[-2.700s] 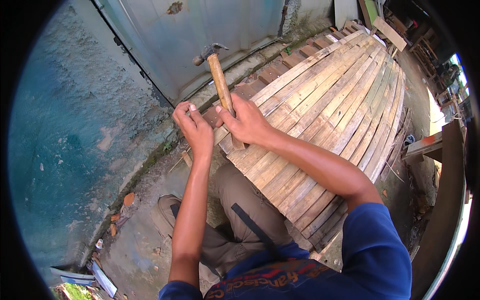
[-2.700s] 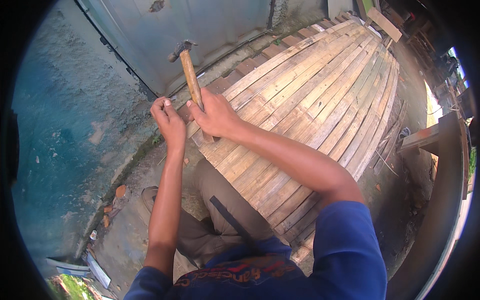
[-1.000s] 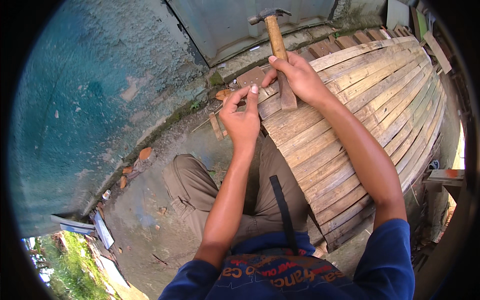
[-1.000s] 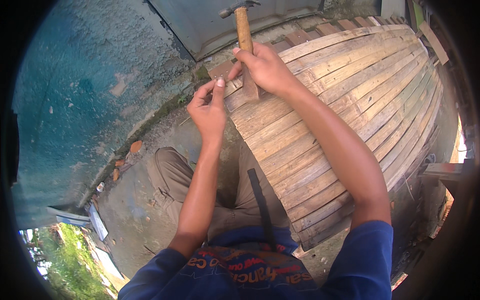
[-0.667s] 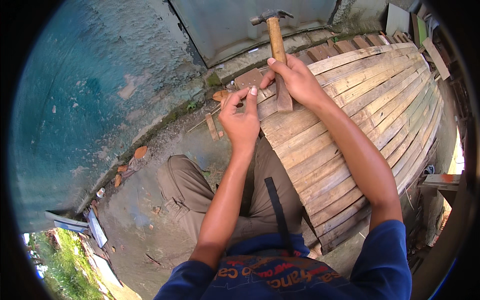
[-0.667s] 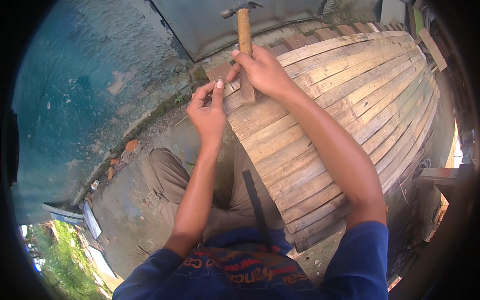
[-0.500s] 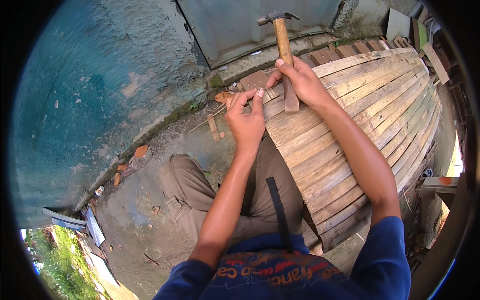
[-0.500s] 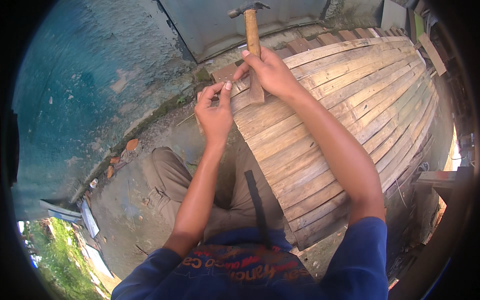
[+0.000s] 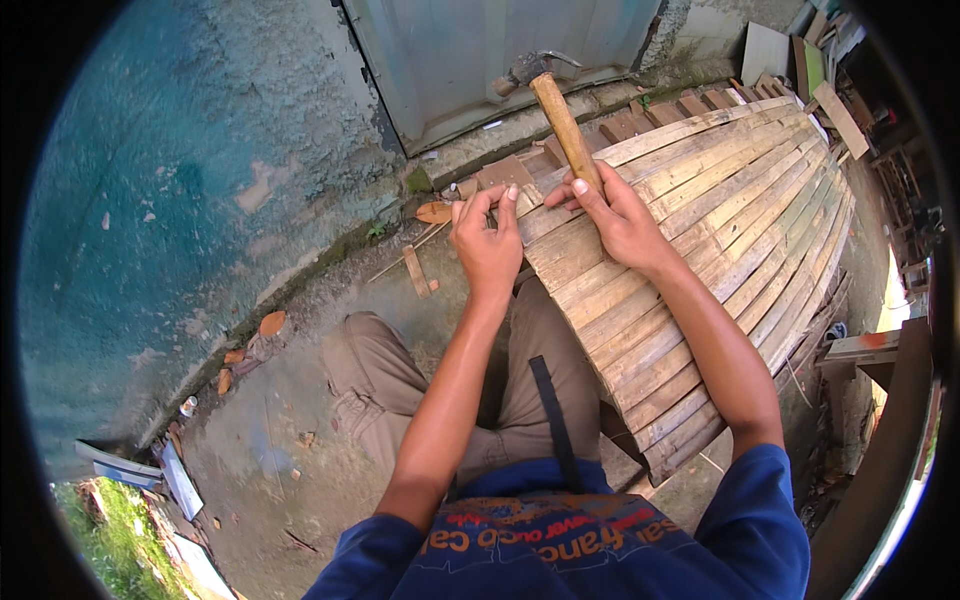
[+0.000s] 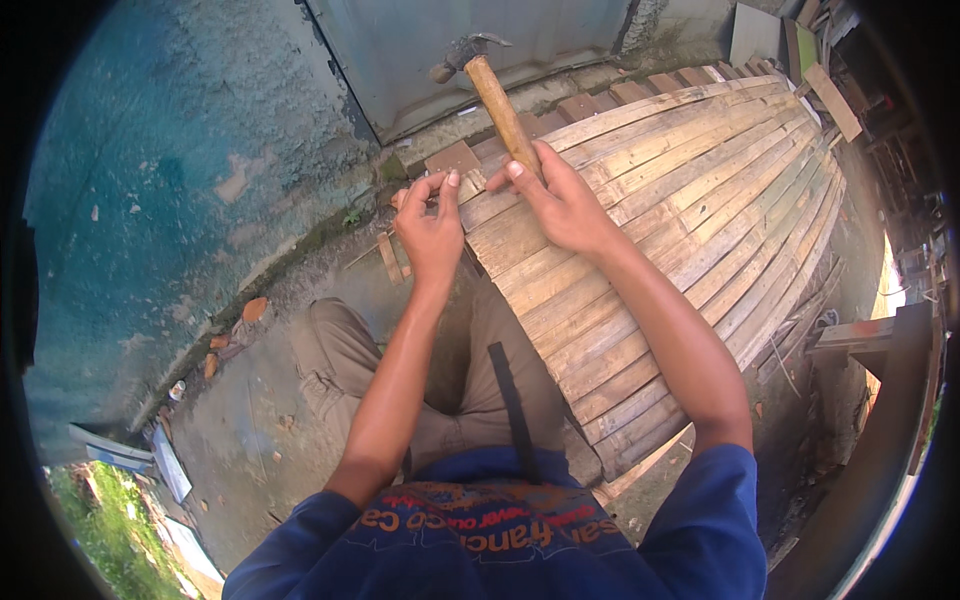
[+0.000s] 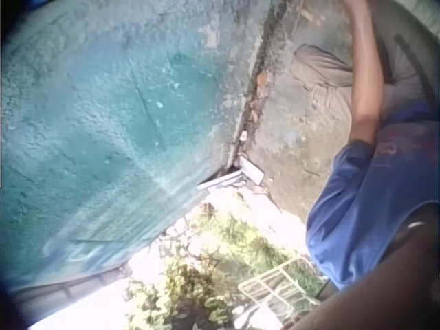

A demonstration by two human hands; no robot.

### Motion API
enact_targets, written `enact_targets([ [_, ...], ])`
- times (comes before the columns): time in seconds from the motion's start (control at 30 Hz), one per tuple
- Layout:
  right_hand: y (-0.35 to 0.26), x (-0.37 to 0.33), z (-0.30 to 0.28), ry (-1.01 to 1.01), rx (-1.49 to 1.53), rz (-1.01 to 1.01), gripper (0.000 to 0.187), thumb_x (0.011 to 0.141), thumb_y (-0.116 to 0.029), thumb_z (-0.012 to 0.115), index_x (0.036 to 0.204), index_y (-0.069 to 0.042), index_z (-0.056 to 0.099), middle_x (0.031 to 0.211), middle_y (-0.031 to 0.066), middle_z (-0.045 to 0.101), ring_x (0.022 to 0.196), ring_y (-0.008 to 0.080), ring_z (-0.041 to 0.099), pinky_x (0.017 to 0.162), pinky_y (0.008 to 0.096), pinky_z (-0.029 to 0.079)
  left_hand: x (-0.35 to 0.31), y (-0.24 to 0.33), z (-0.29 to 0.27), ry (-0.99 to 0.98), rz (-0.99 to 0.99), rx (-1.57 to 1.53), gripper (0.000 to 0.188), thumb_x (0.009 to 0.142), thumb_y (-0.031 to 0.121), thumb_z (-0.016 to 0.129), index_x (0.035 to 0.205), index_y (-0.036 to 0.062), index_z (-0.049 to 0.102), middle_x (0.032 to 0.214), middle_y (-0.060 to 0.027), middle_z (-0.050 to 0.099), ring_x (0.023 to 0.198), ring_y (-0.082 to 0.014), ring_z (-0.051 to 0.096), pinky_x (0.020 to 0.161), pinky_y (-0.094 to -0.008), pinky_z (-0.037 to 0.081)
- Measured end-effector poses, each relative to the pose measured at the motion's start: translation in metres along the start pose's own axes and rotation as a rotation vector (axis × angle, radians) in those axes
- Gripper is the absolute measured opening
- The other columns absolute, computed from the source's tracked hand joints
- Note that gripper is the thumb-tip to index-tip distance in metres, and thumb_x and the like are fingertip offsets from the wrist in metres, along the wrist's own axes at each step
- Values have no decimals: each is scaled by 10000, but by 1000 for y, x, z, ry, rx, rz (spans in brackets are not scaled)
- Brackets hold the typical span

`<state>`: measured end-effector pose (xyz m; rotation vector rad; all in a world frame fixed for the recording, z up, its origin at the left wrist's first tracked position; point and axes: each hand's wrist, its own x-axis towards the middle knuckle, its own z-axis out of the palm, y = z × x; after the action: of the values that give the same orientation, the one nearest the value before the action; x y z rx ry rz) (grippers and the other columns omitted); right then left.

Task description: The person uses a knife to shave a wooden stick, then places a wooden plank on a pallet. They hammer nails into the plank to secure it, repeating the process with additional planks.

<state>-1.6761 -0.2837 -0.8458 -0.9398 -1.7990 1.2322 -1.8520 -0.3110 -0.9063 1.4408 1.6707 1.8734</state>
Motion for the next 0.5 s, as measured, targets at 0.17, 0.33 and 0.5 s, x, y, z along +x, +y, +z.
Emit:
enact_targets([
  [0.17,8,9,-2,43,95,63,382,1115,-302,439,1288,31,514,1046,123,698,1026,172,653,938,331,511,-2,-3,3,19,67,24,123,902,117,763,902,-2,733,852,-103,713,822,-246,593,764,-366,477],
  [0.33,12,10,-3,76,107,87,333,1115,-281,449,1227,23,529,1007,119,688,981,174,659,903,318,521,-5,-5,3,-6,38,36,157,939,152,743,936,-4,731,857,-71,702,842,-191,553,784,-343,454],
  [0.5,14,8,-2,78,61,100,354,1112,-289,454,1224,39,529,988,102,688,960,155,653,895,314,526,-6,-3,5,17,-25,22,151,934,137,745,924,-12,721,841,-105,685,844,-231,581,796,-367,466],
])
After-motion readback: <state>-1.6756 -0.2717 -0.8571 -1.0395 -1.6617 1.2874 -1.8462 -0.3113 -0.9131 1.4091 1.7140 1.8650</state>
